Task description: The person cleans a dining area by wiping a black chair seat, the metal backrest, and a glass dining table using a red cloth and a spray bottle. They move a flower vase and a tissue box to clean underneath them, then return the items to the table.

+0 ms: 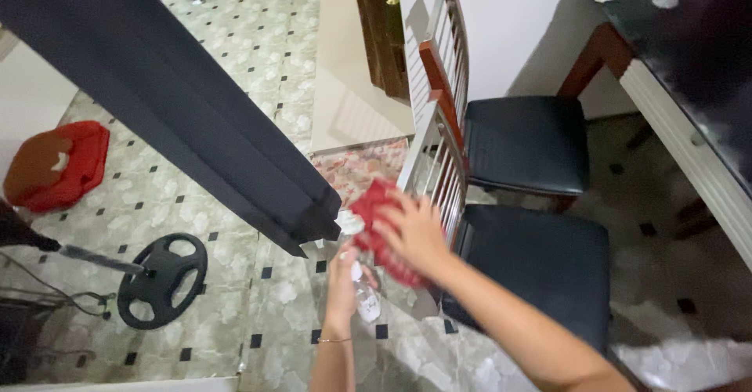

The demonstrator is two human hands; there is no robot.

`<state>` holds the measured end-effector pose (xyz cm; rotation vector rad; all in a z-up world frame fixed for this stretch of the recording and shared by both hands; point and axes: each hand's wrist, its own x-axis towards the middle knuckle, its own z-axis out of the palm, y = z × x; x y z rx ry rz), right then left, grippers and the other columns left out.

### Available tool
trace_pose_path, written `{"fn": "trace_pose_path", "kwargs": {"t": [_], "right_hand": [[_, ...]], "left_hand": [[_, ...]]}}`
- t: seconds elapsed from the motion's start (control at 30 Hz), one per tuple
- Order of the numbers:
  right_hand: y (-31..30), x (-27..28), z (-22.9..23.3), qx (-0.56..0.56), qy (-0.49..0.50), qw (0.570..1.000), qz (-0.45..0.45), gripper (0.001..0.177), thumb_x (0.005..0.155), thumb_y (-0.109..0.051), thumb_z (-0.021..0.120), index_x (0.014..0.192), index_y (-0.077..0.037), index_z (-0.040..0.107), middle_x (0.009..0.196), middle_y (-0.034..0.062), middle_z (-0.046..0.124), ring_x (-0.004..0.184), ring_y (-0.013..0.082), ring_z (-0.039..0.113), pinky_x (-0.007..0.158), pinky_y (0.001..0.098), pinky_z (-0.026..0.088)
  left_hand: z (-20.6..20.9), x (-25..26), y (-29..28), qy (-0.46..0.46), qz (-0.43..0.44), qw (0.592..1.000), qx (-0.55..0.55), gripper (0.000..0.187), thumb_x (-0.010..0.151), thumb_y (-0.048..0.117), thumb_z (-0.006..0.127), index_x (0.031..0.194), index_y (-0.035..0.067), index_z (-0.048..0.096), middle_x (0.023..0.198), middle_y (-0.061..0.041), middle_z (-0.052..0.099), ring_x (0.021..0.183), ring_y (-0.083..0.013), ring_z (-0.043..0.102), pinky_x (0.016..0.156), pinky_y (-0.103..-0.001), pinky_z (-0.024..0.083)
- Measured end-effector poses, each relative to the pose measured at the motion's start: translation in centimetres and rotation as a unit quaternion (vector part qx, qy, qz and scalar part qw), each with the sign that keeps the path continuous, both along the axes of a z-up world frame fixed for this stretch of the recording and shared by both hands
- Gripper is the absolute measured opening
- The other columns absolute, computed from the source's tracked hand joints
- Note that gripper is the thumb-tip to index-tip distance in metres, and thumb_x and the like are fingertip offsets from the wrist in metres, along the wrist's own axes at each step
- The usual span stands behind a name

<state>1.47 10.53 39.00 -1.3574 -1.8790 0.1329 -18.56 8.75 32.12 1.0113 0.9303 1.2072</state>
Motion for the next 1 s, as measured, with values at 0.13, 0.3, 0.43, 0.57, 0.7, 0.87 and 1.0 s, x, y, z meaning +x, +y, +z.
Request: {"fn": "trace_pose_path", "kwargs": {"t": [0.13, 0.3, 0.43, 0.57, 0.7, 0.87, 1.0], "right_hand": [[10.1, 4.1, 1.1, -0.047, -0.037, 0.988, -0.142, 0.026, 0.094, -0.045, 0.068, 0.107, -0.023, 0.076, 0.146, -0.0020, 0.052, 0.117, 0.0372, 0.048, 0.093, 0.0544, 0.041], [12.2, 4.8, 1.2, -0.062, 0.076, 0.976, -0.193, 0.035, 0.091, -0.040, 0.067, 0.124, -0.027, 0.072, 0.152, -0.0002, 0.047, 0.115, 0.0395, 0.047, 0.093, 0.0567, 0.041], [4.0, 0.5, 0.3, -0.013, 0.117, 0.982, -0.149, 0.040, 0.096, -0.039, 0.064, 0.135, -0.030, 0.066, 0.159, 0.0039, 0.044, 0.117, 0.0352, 0.049, 0.101, 0.0514, 0.043], [1.6, -0.9, 0.9, -0.057, 0.045, 0.983, -0.170, 0.047, 0.097, -0.036, 0.061, 0.143, -0.028, 0.060, 0.158, 0.0033, 0.044, 0.113, 0.0363, 0.047, 0.095, 0.0512, 0.038], [9.2, 2.4, -0.1, -0.007, 0.018, 0.949, -0.313, 0.044, 0.098, -0.036, 0.061, 0.142, -0.031, 0.062, 0.155, 0.0025, 0.045, 0.115, 0.0378, 0.045, 0.094, 0.0519, 0.034], [20.8, 8.7, -8.3, -0.052, 0.133, 0.921, -0.363, 0.038, 0.104, -0.038, 0.054, 0.140, -0.029, 0.062, 0.156, 0.0036, 0.045, 0.114, 0.0343, 0.046, 0.095, 0.0494, 0.035], [25.6, 14.4, -17.0, -0.201, 0.344, 0.852, -0.340, 0.042, 0.109, -0.045, 0.045, 0.144, -0.026, 0.059, 0.151, 0.0128, 0.044, 0.115, 0.0343, 0.048, 0.102, 0.0469, 0.039]], "left_hand": [[5.7, 2.0, -0.9, 0.127, -0.034, 0.988, 0.078, 0.049, 0.093, 0.019, 0.066, 0.138, 0.001, 0.058, 0.135, -0.003, 0.059, 0.053, -0.0122, 0.062, 0.046, -0.029, 0.051], [9.7, 2.2, 0.0, 0.175, -0.086, 0.978, 0.078, 0.039, 0.094, 0.013, 0.069, 0.131, -0.001, 0.067, 0.133, -0.008, 0.063, 0.059, -0.0097, 0.063, 0.048, -0.027, 0.052], [10.7, 2.1, 2.4, 0.171, -0.136, 0.976, 0.019, 0.039, 0.093, 0.017, 0.071, 0.130, 0.004, 0.067, 0.107, -0.010, 0.068, 0.060, -0.0096, 0.062, 0.048, -0.027, 0.052], [11.5, 2.7, 6.5, 0.316, -0.156, 0.935, -0.016, 0.032, 0.092, 0.027, 0.077, 0.111, 0.003, 0.069, 0.087, -0.014, 0.068, 0.054, -0.0141, 0.061, 0.046, -0.026, 0.049], [11.4, 4.4, 11.0, 0.341, -0.171, 0.924, 0.030, 0.052, 0.077, 0.034, 0.085, 0.112, 0.004, 0.060, 0.096, -0.008, 0.063, 0.060, -0.0157, 0.063, 0.046, -0.030, 0.051], [10.8, 7.9, 14.0, 0.438, -0.153, 0.869, 0.172, 0.068, 0.074, 0.043, 0.090, 0.120, 0.005, 0.057, 0.095, -0.010, 0.064, 0.082, -0.0230, 0.066, 0.073, -0.036, 0.055], [11.6, 8.9, 15.9, 0.421, -0.160, 0.863, 0.230, 0.088, 0.076, 0.040, 0.086, 0.147, 0.009, 0.044, 0.100, -0.013, 0.064, 0.092, -0.0273, 0.065, 0.082, -0.039, 0.054]]}}
